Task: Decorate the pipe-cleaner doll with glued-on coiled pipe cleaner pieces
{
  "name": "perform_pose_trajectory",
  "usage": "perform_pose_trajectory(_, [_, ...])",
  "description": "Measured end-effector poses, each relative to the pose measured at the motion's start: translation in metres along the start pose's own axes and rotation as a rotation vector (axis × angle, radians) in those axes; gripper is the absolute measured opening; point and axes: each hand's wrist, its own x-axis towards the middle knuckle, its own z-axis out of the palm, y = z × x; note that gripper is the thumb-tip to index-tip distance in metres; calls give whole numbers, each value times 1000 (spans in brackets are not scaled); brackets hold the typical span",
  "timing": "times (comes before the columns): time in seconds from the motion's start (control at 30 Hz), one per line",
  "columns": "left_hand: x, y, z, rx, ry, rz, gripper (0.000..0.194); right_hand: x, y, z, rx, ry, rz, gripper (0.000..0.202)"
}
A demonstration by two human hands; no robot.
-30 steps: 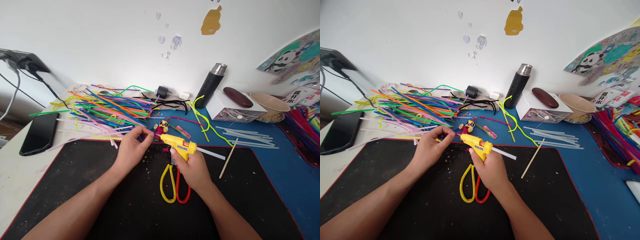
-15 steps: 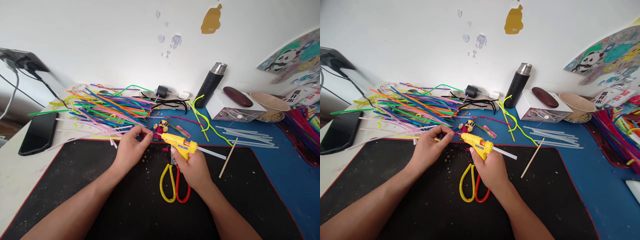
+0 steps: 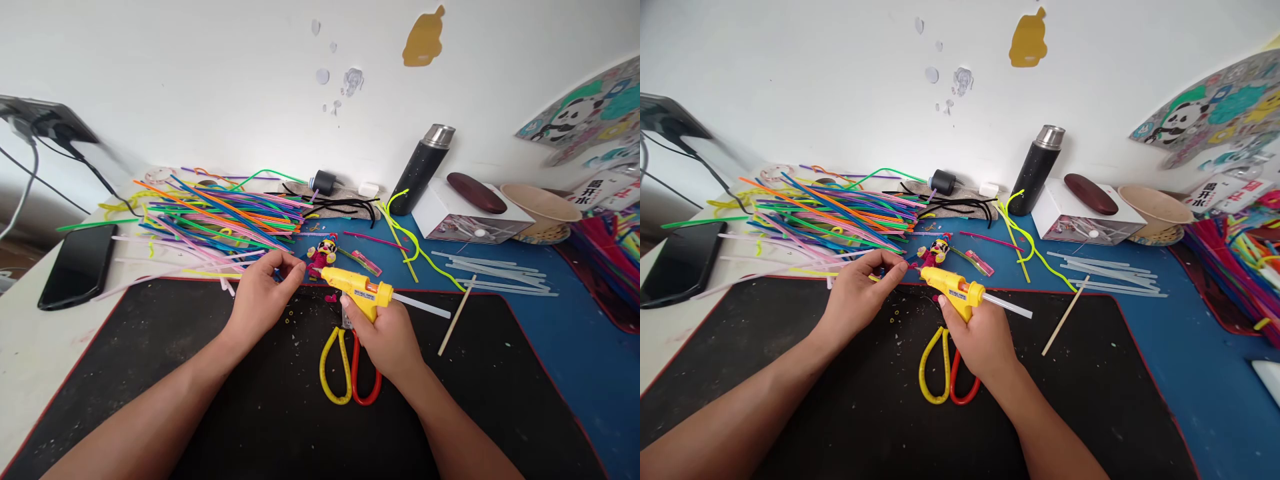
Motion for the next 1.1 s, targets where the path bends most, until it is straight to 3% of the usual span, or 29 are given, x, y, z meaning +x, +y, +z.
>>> perform_pose_trajectory(1.1, [0,-5,0,-2,-8,23,25,3,7,-2,84,46,0,45])
